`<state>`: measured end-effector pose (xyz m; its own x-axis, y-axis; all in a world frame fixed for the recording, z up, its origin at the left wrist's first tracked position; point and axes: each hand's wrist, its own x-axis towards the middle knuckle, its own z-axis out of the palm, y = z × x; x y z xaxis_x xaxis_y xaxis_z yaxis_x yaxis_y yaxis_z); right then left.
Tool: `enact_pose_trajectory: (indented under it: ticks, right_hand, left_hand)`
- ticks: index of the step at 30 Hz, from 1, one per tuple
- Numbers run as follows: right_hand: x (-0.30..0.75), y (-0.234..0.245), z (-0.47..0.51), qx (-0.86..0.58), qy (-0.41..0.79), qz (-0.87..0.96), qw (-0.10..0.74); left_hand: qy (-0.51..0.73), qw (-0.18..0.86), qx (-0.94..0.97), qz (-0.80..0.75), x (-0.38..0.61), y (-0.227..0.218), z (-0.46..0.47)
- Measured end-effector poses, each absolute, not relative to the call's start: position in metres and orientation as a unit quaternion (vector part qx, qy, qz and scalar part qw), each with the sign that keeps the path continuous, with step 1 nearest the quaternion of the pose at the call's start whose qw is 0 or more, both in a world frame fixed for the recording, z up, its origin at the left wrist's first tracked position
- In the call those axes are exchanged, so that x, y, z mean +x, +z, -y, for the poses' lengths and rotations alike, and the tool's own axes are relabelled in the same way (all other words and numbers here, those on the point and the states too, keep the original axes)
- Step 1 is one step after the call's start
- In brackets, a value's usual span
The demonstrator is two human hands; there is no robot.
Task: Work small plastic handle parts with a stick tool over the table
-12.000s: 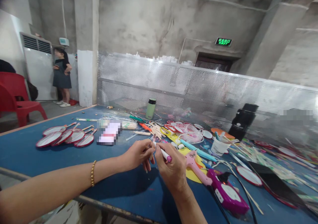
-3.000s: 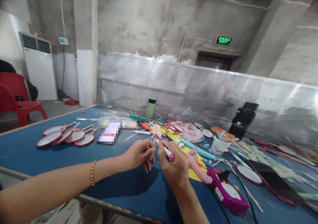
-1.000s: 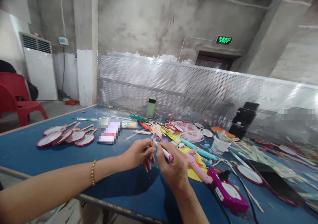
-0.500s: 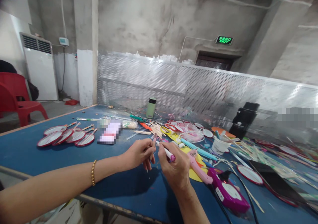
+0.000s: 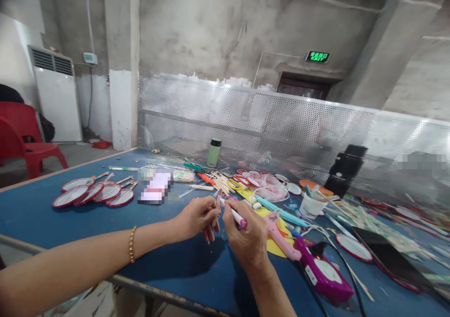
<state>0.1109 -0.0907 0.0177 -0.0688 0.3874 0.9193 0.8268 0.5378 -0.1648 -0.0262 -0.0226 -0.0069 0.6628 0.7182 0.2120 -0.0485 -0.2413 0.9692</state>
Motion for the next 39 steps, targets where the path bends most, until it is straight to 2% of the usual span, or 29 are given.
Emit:
enact_pose_trajectory:
  ticks: [39]
  right_hand:
    - [0.1116, 0.0168, 0.0893, -0.442, -0.234, 0.693, 0.520]
  left_hand:
    - [0.337, 0.560, 0.720, -0.232, -0.0271, -0.0076, 0.0237]
